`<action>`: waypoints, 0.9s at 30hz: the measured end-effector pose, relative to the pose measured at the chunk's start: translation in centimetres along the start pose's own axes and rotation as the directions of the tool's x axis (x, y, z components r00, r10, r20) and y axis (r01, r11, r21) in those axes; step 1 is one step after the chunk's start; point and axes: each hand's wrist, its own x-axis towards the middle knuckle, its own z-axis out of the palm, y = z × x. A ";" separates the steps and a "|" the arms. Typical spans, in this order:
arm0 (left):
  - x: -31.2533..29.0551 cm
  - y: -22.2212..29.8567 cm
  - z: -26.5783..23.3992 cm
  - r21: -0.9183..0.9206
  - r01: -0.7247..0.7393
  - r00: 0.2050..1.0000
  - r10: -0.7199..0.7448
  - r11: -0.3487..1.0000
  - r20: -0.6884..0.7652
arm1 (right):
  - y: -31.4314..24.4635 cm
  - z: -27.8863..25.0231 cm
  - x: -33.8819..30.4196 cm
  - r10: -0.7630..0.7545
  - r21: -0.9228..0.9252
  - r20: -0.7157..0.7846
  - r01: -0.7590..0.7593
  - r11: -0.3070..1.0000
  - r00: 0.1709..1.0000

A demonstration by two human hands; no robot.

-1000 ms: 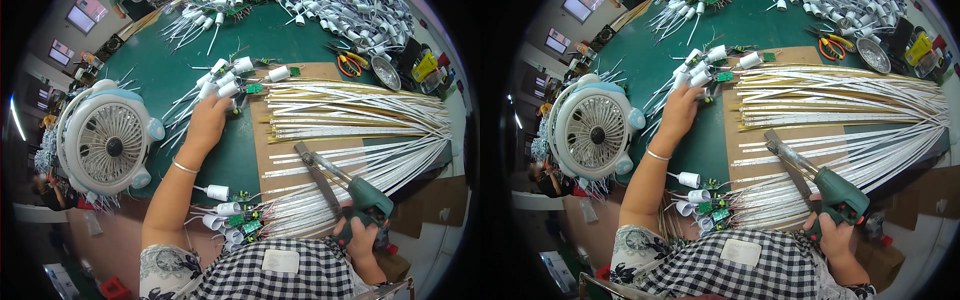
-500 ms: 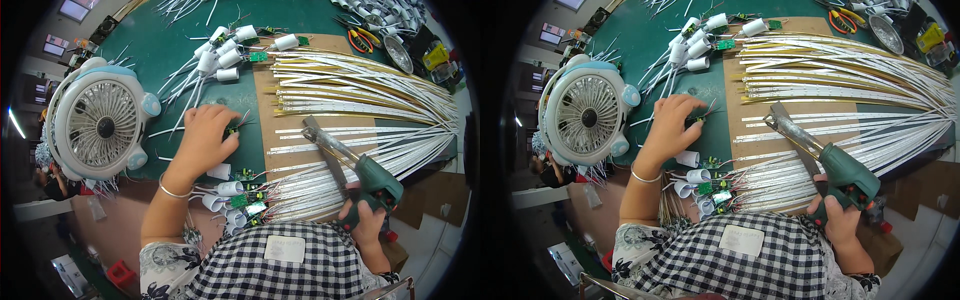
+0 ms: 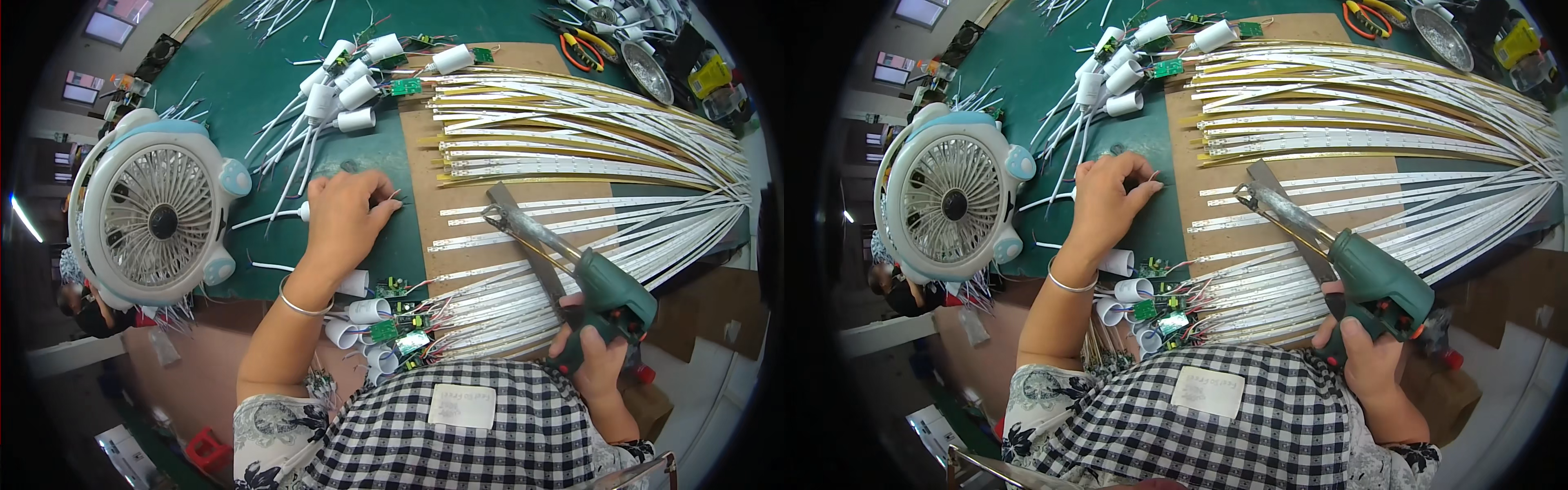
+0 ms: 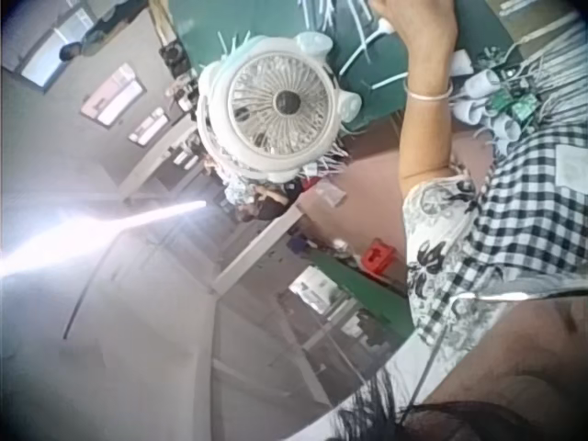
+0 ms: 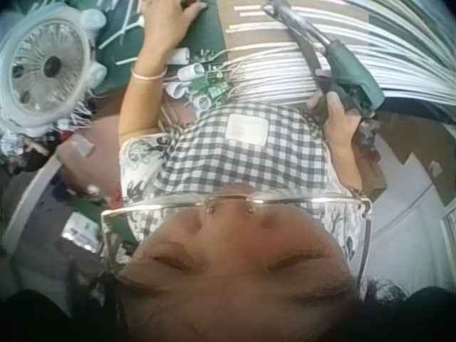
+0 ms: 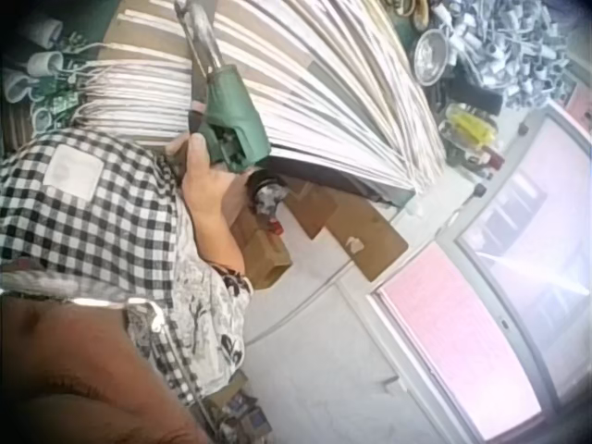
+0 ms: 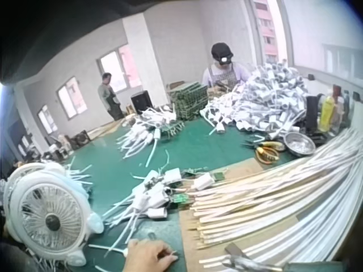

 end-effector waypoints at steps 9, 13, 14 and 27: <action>-0.3 0.1 0.7 0.059 -0.135 0.987 0.139 0.989 -0.084 | -0.3 0.2 0.1 0.040 -0.001 0.074 -0.040 0.999 0.996; -0.6 0.3 0.7 0.079 -0.102 0.991 0.108 0.992 -0.078 | -0.6 0.4 0.1 0.066 -0.018 0.096 -0.065 0.998 0.993; -0.7 0.3 0.6 0.075 -0.093 0.993 0.099 0.993 -0.071 | -0.6 0.4 0.1 0.073 -0.012 0.092 -0.072 0.997 0.993; -3.0 3.1 -0.7 -0.087 -0.137 0.987 0.143 0.987 0.072 | -0.3 0.4 -0.1 0.090 0.013 0.118 -0.092 0.996 0.989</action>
